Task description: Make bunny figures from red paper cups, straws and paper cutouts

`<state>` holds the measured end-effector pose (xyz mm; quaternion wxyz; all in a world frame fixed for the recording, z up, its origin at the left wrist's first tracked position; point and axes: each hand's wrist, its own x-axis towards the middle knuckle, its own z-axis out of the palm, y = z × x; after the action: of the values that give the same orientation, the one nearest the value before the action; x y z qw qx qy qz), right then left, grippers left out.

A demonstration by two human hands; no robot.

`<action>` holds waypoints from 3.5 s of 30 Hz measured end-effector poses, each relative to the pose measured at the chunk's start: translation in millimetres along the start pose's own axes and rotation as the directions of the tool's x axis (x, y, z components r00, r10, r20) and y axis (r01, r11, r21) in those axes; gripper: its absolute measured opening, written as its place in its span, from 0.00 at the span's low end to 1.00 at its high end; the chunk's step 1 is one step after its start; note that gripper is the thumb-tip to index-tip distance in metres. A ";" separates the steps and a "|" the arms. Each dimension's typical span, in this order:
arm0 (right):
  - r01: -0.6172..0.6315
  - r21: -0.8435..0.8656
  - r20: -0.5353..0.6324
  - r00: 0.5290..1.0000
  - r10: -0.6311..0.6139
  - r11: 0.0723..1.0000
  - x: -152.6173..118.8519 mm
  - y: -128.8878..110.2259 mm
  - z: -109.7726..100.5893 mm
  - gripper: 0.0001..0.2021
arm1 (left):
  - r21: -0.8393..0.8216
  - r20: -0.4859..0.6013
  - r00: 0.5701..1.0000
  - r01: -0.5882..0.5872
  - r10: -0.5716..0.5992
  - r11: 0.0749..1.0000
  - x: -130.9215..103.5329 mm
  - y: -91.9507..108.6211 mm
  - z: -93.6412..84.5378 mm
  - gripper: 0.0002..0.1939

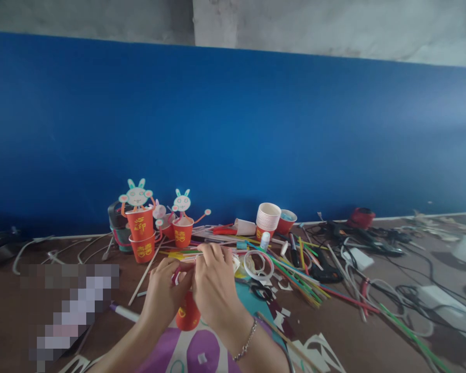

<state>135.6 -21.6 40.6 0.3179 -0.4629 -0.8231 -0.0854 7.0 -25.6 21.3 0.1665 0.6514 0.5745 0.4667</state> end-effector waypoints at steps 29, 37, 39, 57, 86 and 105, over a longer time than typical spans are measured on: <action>-0.374 0.381 0.290 0.917 0.275 0.845 4.9 7.7 -4.7 0.14 | 0.397 -0.095 0.877 -0.401 0.471 0.826 -9.2 4.0 -7.5 0.09; -0.408 0.389 0.312 0.902 0.298 0.826 6.5 6.5 -4.8 0.13 | 0.387 -0.069 0.876 -0.417 0.477 0.822 -11.1 2.6 -2.6 0.09; -0.414 0.403 0.307 0.901 0.305 0.816 6.3 8.0 -3.3 0.12 | 0.383 -0.070 0.877 -0.416 0.475 0.825 -11.4 2.0 -2.5 0.09; -0.511 0.239 0.097 0.859 0.503 0.826 12.6 66.8 4.5 0.10 | 0.060 0.042 0.999 0.016 -0.018 0.998 10.1 -10.0 -7.4 0.09; -0.213 0.248 -0.061 0.970 0.235 0.945 17.0 69.0 -21.1 0.03 | -0.274 0.088 0.977 0.212 -0.195 0.938 13.0 -13.8 -1.3 0.13; -0.113 0.176 0.113 0.989 0.094 0.978 13.1 27.1 -15.7 0.06 | 0.013 -0.024 0.996 0.086 -0.085 0.996 13.9 -18.4 -2.7 0.11</action>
<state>159.9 -4.1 56.6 0.3195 -0.4780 -0.8176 0.0309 -7.4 -8.7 14.5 0.1748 0.6219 0.6071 0.4627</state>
